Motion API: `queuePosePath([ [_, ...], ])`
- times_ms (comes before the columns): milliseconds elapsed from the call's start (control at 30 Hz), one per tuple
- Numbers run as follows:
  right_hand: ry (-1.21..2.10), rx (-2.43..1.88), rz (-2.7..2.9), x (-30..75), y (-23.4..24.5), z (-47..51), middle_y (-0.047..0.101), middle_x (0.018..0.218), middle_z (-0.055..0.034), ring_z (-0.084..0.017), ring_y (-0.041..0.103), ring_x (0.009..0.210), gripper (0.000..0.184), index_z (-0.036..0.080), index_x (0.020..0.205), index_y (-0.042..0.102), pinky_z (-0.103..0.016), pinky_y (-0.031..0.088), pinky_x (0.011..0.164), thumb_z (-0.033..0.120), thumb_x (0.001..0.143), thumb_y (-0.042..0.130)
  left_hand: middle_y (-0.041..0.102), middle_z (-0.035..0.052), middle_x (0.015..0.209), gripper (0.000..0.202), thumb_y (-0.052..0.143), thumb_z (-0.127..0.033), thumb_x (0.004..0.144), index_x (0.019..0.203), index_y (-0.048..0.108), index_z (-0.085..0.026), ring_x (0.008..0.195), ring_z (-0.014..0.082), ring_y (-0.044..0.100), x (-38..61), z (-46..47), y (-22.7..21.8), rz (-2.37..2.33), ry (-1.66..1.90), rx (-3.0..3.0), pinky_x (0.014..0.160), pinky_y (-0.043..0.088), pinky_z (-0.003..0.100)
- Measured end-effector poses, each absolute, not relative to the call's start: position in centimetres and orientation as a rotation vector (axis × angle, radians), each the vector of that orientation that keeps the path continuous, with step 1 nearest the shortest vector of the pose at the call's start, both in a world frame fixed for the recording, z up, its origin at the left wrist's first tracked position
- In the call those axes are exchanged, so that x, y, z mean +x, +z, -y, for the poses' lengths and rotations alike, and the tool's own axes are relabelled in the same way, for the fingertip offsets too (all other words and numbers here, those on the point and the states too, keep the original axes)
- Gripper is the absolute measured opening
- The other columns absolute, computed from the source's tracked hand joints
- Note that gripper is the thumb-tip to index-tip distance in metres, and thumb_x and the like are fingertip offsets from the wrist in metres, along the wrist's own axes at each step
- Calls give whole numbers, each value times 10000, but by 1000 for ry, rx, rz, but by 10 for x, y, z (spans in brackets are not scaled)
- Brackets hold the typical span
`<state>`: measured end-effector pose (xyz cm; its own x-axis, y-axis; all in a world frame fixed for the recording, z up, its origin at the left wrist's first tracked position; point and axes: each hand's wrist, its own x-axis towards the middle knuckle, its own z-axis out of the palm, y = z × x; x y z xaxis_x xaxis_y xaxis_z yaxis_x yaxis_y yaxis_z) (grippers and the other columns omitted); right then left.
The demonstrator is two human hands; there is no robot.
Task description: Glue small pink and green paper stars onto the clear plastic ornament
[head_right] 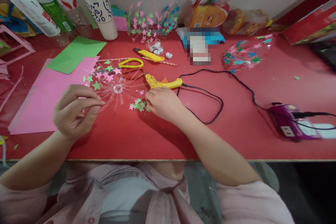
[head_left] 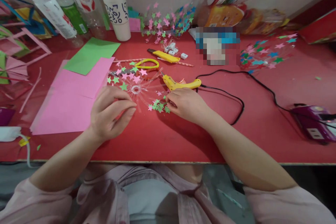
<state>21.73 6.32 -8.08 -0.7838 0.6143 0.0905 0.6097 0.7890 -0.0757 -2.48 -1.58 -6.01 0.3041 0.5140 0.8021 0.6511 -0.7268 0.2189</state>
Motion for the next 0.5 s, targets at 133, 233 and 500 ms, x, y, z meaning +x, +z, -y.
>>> queuePosePath([
  [133,213,-1044,2815,222,-76,-66,679,764,-56,-177,579,744,141,164,754,616,-289,347,665,184,858,523,615,26,793,85,573,-158,821,871,618,-210,722,156,565,-25,17,-60,1074,-1422,-2372,653,476,328],
  [233,256,-1063,2803,225,-73,-68,689,777,-57,-180,586,740,145,169,738,626,-289,349,657,183,851,535,615,18,764,83,578,-157,819,879,608,-206,702,155,570,-24,19,-59,1015,-1387,-2410,647,483,326],
  [500,822,-963,2252,223,-48,-48,608,665,9,-98,507,589,136,176,750,615,-228,365,567,253,847,558,617,23,724,99,591,-159,828,924,607,-172,651,148,523,-5,26,-61,1023,-1228,-2539,627,456,316],
])
